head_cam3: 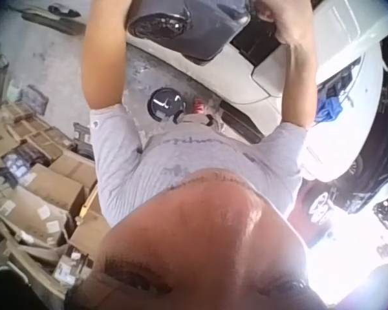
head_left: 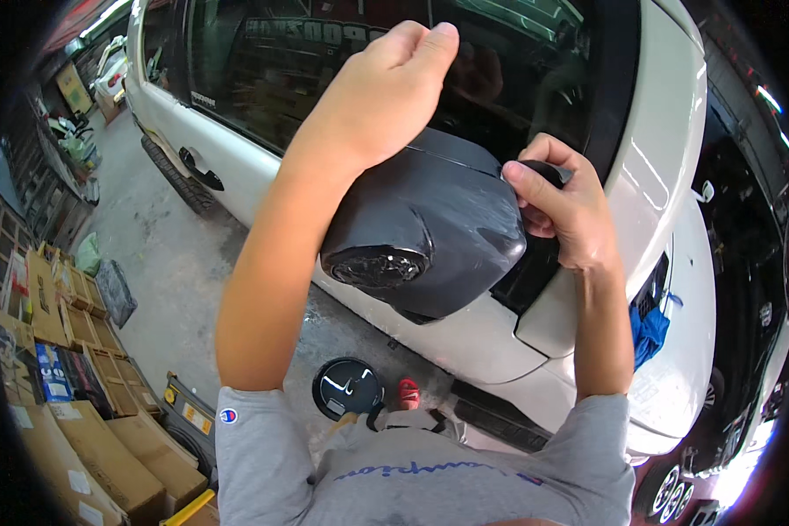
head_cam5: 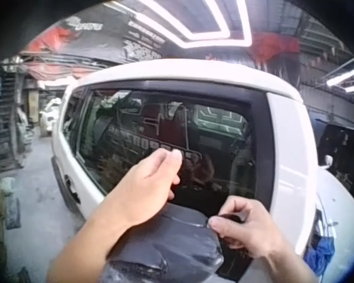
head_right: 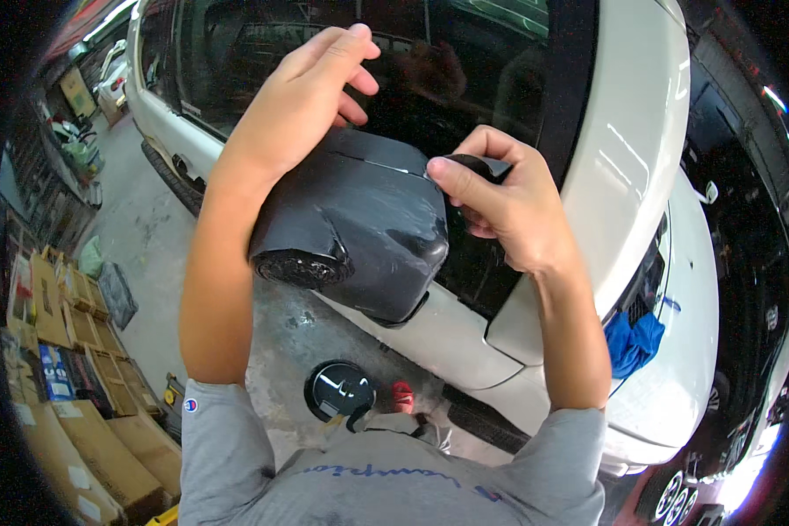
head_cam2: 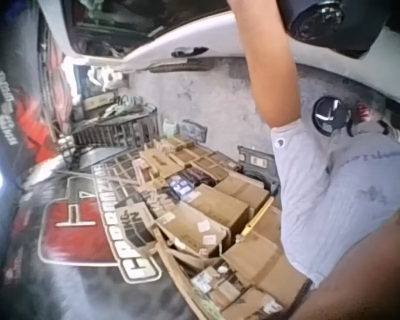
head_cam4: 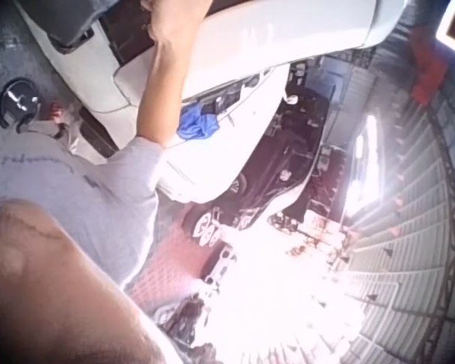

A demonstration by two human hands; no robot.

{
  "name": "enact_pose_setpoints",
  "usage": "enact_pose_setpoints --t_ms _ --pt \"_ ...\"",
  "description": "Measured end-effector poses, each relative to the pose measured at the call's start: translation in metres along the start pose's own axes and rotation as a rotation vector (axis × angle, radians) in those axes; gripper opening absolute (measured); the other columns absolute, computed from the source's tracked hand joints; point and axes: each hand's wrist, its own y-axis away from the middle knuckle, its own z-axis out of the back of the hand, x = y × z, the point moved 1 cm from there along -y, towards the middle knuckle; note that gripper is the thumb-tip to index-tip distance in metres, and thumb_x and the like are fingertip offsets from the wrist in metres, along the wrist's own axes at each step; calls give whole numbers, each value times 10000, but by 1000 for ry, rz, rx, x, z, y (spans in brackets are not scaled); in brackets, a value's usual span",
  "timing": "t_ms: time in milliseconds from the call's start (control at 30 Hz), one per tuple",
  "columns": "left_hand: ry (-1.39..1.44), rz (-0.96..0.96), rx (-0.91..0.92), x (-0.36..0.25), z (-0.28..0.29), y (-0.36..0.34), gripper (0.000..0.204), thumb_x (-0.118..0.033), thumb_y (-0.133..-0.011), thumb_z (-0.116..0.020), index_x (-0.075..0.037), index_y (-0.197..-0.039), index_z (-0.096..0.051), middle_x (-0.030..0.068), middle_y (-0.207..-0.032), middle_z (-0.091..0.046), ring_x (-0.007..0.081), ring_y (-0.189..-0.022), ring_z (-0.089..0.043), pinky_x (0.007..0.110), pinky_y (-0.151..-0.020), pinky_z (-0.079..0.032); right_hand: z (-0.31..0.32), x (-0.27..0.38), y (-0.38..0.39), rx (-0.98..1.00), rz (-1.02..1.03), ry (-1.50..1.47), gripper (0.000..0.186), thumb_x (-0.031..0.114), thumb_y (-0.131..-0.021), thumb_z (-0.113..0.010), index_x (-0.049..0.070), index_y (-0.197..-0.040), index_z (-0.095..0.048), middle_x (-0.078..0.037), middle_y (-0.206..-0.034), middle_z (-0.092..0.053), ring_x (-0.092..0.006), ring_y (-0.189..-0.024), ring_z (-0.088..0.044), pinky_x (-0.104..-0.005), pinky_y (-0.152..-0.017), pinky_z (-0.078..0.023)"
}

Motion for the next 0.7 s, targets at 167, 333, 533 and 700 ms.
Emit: enact_pose_setpoints --t_ms 167,333,533,700 --pt "47 38 29 -7 -1 4 565 -561 -1023 -435 -58 -1216 -607 95 -1004 -641 182 -780 -635 300 -753 -480 -7 4 -6 5 78 46 245 229 -878 -806 60 -846 -632 31 -644 -566 -26 -506 -459 -202 -436 -324" --pt "34 31 42 -5 -6 4 544 -536 -1036 -434 -52 -1215 -605 104 -1030 -649 183 -788 -642 310 -748 -490 -8 7 -11 -27 120 179 267 256 -870 -810 56 -819 -640 39 -646 -567 -28 -523 -478 -199 -457 -360" --pt "21 36 17 -4 -3 2 536 -537 -1031 -449 -60 -1222 -599 103 -1033 -649 184 -792 -643 304 -748 -489 2 3 0 -39 113 208 278 261 -864 -814 39 -817 -652 46 -663 -571 -32 -533 -481 -216 -480 -370" --pt "34 31 15 -9 2 6 526 -540 -1033 -444 -75 -1224 -599 105 -1029 -643 184 -796 -646 299 -747 -488 -8 16 -14 14 200 294 281 256 -854 -824 52 -786 -644 50 -654 -568 -24 -534 -472 -206 -466 -351"
